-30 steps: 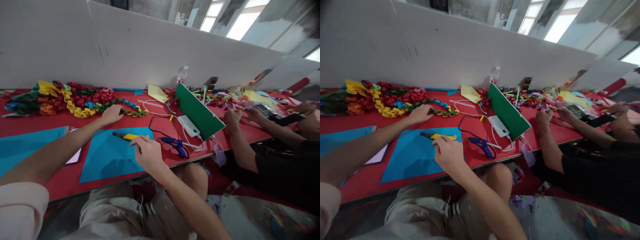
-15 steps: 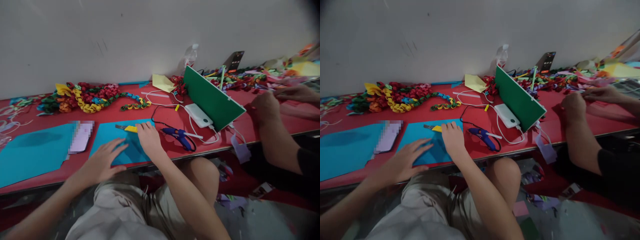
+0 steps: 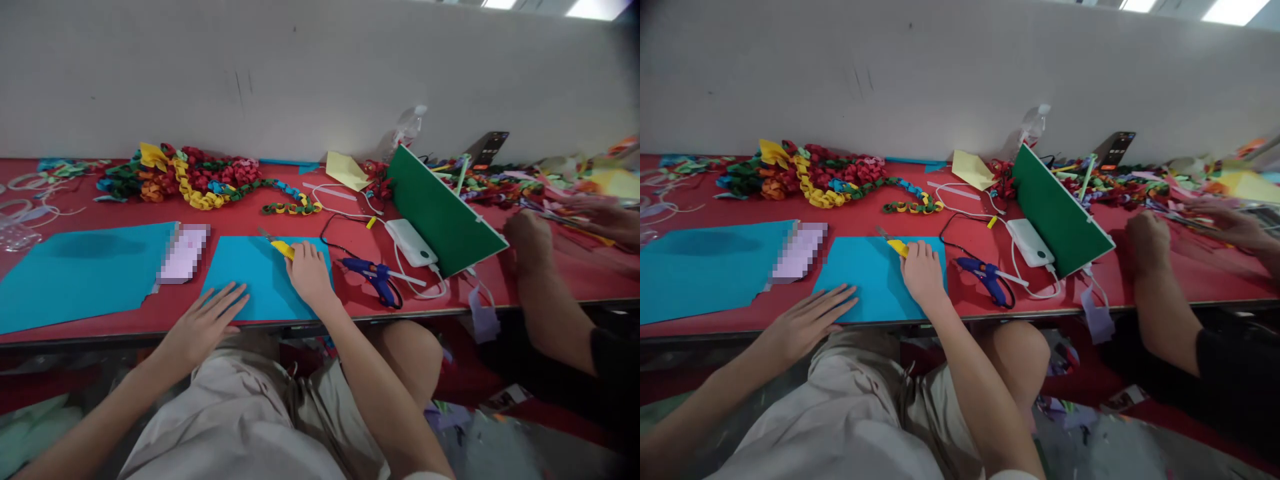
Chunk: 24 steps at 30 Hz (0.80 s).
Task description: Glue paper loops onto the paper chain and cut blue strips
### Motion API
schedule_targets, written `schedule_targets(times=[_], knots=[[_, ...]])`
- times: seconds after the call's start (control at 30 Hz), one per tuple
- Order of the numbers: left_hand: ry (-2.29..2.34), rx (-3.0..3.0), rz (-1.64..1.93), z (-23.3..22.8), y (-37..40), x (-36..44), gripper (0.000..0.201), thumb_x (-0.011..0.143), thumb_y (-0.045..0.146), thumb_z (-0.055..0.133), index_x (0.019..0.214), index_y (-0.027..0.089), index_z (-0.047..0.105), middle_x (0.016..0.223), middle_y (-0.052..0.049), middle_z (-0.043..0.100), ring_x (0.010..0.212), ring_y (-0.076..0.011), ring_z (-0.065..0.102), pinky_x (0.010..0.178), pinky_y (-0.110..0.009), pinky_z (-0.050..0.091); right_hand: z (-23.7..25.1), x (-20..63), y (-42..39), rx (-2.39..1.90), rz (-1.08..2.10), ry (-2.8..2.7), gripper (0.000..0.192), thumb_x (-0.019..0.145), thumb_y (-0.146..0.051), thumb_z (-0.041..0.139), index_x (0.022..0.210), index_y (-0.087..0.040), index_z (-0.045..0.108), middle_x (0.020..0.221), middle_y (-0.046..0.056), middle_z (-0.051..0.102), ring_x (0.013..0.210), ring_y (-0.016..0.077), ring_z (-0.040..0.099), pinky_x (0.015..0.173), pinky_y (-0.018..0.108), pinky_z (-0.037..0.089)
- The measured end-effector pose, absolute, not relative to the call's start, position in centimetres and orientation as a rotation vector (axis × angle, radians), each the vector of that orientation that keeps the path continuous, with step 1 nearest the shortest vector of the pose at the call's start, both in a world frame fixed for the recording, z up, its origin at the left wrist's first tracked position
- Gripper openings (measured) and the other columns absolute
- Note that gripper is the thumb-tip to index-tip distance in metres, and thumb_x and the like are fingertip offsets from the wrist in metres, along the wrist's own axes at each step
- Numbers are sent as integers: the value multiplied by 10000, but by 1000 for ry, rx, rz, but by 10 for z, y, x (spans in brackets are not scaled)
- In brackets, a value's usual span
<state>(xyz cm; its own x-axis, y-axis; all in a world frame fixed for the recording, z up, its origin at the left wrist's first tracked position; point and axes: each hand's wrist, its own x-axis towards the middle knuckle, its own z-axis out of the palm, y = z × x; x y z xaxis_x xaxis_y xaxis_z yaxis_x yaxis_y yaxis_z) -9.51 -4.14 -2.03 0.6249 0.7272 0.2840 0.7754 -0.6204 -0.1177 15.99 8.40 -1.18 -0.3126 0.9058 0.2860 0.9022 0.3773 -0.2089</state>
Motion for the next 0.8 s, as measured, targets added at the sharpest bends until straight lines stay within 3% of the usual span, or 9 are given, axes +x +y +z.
schedule_targets(times=[0.17, 0.23, 0.37, 0.43, 0.5, 0.53, 0.6, 0.7, 0.8], knots=[[-1250, -2815, -370, -3, -54, -150, 516, 1044, 134, 374, 1495, 294, 568, 1523, -20, 614, 1347, -197, 643, 1080, -343, 559, -11, 168, 82, -1649, 77, -2244, 347, 1068, -290, 454, 1335, -86, 542, 1299, 211, 613, 1191, 318, 584, 958, 419, 476], [-1291, -2774, -480, 6, -55, -162, 460, 1037, 154, 417, 1394, 323, 653, 1392, -4, 713, 1218, -193, 718, 1014, -322, 581, -9, 171, 80, -1693, 85, -2264, 400, 1068, -286, 441, 1405, -82, 510, 1305, 208, 600, 1189, 317, 584, 957, 418, 480], [-1480, -2280, -829, 21, -39, -156, 249, 998, 315, 642, 1232, 281, 720, 1126, -49, 786, 1064, -265, 735, 980, -410, 558, -4, 172, 75, -1715, 41, -2403, 533, 1063, -263, 434, 1593, -263, 384, 1270, 156, 583, 1133, 302, 596, 925, 419, 480], [-1541, -2022, -1005, 26, -23, -138, 482, 911, 477, 760, 1311, 221, 676, 1191, -122, 735, 1140, -320, 682, 1013, -464, 540, -3, 172, 73, -1722, 7, -2472, 560, 1064, -250, 417, 1611, -357, 359, 1250, 138, 566, 1113, 292, 593, 910, 411, 476], [-1662, -1879, -1114, 24, -10, -117, 806, 827, 626, 792, 1435, 149, 565, 1367, -211, 595, 1299, -378, 571, 1050, -500, 525, -4, 171, 72, -1731, -8, -2479, 566, 1067, -252, 407, 1618, -371, 350, 1228, 134, 555, 1107, 283, 584, 909, 400, 473], [-1742, -1855, -1118, 21, -6, -108, 855, 823, 661, 777, 1448, 132, 529, 1397, -225, 542, 1330, -387, 533, 1054, -509, 523, -4, 171, 72, -1737, -8, -2462, 571, 1068, -253, 406, 1624, -365, 343, 1212, 133, 553, 1098, 278, 581, 909, 395, 471], [-1896, -1823, -1120, 11, -5, -93, 697, 878, 626, 735, 1341, 140, 547, 1287, -188, 555, 1223, -345, 577, 961, -473, 567, -6, 171, 71, -1740, -5, -2415, 571, 1066, -250, 406, 1625, -347, 348, 1179, 132, 554, 1069, 274, 579, 900, 388, 471], [-1877, -1896, -1121, -6, -19, -88, 243, 992, 432, 641, 1049, 206, 573, 951, -67, 594, 885, -232, 629, 803, -389, 579, -9, 171, 69, -1719, -16, -2379, 572, 1051, -244, 428, 1617, -309, 377, 1188, 150, 563, 1071, 295, 575, 887, 400, 471], [-1661, -2142, -1131, -15, -37, -96, 50, 1024, 235, 542, 1041, 220, 587, 997, -79, 656, 954, -225, 674, 893, -379, 585, -10, 173, 68, -1689, -45, -2370, 599, 1027, -234, 463, 1617, -286, 377, 1255, 165, 574, 1133, 326, 555, 899, 423, 465]])
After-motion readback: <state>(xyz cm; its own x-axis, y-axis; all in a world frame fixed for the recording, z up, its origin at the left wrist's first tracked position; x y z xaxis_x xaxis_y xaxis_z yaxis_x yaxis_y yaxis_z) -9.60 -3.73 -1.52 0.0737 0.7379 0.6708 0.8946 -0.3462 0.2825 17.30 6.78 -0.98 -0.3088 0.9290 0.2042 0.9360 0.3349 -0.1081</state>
